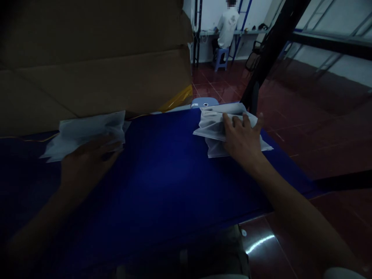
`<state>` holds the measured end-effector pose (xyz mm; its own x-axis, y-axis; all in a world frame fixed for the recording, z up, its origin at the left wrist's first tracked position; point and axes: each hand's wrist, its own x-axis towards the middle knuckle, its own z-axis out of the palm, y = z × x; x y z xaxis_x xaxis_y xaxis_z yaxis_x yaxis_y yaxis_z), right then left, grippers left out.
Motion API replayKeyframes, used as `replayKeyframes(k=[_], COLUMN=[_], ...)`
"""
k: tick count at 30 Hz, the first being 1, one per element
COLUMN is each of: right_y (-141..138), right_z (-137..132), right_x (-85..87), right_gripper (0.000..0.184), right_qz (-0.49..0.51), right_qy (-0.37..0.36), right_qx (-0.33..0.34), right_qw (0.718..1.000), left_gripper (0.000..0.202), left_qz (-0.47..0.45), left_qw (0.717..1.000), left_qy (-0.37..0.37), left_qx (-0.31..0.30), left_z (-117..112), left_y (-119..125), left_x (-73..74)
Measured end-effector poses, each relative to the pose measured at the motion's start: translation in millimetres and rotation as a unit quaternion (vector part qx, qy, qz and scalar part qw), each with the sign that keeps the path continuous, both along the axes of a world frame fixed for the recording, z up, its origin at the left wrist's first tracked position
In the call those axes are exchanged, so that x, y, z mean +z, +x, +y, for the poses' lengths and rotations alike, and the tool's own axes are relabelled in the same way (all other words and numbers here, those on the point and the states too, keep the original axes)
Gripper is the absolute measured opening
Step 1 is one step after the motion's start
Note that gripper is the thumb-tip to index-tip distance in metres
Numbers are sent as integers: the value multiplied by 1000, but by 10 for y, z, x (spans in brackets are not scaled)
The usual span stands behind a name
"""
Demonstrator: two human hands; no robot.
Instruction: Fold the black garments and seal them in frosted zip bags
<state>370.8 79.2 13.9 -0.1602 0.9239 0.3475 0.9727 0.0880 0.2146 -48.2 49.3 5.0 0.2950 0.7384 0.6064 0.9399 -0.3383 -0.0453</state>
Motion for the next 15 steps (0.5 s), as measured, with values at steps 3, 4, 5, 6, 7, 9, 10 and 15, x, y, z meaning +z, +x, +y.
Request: replayKeyframes(k=[3, 4, 5, 6, 7, 9, 10, 15], right_y=[-28, -50, -80, -117, -160, -263, -318, -567], right_z=[0, -6, -15, -27, -43, -89, -118, -277], right_x=[-49, -61, -69, -74, -76, -75, -73, -98], right_gripper=[90, 95, 99, 101, 101, 96, 92, 65], right_qz=[25, 34, 42, 48, 54, 62, 67, 93], right_qy=[0, 9, 19, 28, 35, 32, 24, -23], right_qx=[55, 82, 114, 150, 186, 252, 273, 373], right_qw=[998, 996, 992, 987, 981, 965, 960, 923], left_gripper=[21, 20, 19, 18, 18, 18, 22, 69], left_qz=[13, 10, 4, -3, -8, -15, -18, -44], left_qw=[999, 999, 999, 1000, 1000, 1000, 1000, 998], left_qy=[31, 34, 32, 28, 21, 10, 4, -38], left_qx=[6, 7, 7, 6, 3, -1, -1, 4], left_z=[-1, -3, -5, -8, -10, -10, -6, 31], left_y=[-13, -18, -23, -24, -23, -8, 2, 10], left_x=[-13, -16, -18, -18, -15, -3, 3, -9])
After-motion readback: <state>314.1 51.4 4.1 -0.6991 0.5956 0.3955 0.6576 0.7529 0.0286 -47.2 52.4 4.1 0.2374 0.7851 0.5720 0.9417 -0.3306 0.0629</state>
